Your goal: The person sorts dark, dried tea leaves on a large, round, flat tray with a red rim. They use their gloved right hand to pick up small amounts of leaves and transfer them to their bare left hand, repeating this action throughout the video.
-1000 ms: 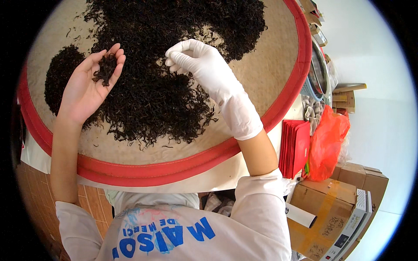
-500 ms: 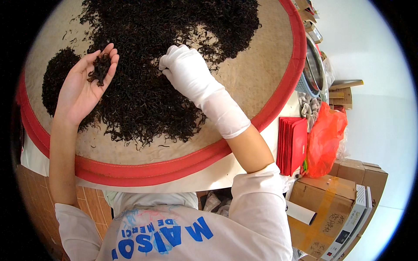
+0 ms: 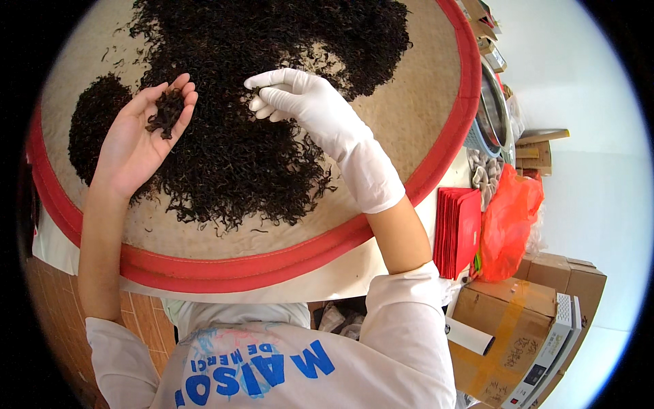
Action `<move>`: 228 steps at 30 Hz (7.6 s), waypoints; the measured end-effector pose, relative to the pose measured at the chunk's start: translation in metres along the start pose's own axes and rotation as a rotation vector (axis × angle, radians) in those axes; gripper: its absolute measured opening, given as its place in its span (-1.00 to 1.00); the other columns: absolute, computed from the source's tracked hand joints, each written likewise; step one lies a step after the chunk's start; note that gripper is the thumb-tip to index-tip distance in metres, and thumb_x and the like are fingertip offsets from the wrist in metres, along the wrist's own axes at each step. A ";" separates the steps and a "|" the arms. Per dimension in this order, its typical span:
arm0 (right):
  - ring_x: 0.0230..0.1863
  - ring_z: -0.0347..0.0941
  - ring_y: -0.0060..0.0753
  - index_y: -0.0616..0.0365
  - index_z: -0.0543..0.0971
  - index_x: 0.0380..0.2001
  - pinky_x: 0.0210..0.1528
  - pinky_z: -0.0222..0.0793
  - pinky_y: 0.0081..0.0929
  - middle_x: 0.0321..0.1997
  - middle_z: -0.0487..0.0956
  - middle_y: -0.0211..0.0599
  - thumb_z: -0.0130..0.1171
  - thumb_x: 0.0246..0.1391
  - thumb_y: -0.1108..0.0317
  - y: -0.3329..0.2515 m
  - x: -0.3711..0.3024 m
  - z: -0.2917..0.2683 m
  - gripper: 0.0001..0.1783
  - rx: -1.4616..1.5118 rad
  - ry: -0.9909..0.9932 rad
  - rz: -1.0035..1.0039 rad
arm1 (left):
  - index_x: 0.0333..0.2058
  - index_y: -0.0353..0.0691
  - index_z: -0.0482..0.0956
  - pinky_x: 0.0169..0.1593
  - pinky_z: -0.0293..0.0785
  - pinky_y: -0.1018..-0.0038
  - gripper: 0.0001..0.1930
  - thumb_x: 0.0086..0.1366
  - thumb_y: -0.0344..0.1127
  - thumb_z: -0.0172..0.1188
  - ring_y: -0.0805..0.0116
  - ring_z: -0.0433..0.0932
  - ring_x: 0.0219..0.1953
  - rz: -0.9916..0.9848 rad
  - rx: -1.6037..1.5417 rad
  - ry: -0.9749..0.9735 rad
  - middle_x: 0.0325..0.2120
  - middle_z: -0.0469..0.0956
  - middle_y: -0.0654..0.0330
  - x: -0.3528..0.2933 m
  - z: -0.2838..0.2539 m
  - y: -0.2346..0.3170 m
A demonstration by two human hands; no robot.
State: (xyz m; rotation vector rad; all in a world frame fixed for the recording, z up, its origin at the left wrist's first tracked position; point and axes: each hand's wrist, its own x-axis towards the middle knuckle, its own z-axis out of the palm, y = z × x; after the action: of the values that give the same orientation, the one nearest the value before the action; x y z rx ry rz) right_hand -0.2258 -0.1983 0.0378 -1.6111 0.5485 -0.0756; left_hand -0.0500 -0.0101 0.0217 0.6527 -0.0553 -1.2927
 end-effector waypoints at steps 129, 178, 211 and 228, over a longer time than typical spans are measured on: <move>-0.27 0.46 -0.51 0.03 0.62 -0.14 -0.19 0.40 -0.55 -0.30 0.55 -0.43 0.17 0.02 0.45 -0.039 0.004 0.022 -0.72 -0.627 0.024 -0.202 | -0.02 -0.53 0.37 0.15 0.45 0.33 -0.72 0.38 -0.49 -0.16 0.15 0.45 0.01 0.088 -0.492 -0.142 -0.10 0.42 -0.05 0.006 -0.046 0.045; -0.37 0.46 -0.63 0.12 0.57 -0.09 -0.32 0.43 -0.69 -0.37 0.57 -0.46 -0.06 0.23 0.32 -0.040 -0.006 0.012 -0.72 -0.397 -0.146 -0.014 | -0.05 -0.56 0.36 0.10 0.50 0.32 -0.74 0.37 -0.50 -0.12 0.13 0.47 -0.04 0.124 -0.419 -0.240 -0.13 0.45 -0.05 0.009 -0.049 0.042; -0.37 0.55 -0.09 0.01 0.64 -0.36 -0.27 0.48 -0.28 -0.46 0.61 -0.23 0.07 0.01 0.34 -0.026 -0.026 0.023 -0.82 -1.073 -0.170 -0.238 | 0.00 -0.48 0.31 0.12 0.44 0.31 -0.73 0.42 -0.46 -0.20 0.16 0.42 0.00 0.109 -0.418 -0.145 -0.09 0.38 -0.02 0.011 -0.059 0.050; -0.35 0.44 -0.22 0.12 0.53 -0.53 -0.35 0.40 -0.34 -0.43 0.42 -0.26 0.24 -0.21 0.42 0.002 -0.035 0.061 -0.89 -1.554 -0.272 -0.535 | 0.03 -0.50 0.30 0.12 0.45 0.31 -0.71 0.43 -0.44 -0.20 0.15 0.40 0.02 0.133 -0.399 -0.154 -0.07 0.38 -0.03 0.010 -0.056 0.046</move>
State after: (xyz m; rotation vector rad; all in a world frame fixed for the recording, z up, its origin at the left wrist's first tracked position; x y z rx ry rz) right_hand -0.2349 -0.1284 0.0370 -3.1801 -0.2004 0.2376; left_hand 0.0151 0.0098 -0.0050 0.2040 0.0332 -1.1791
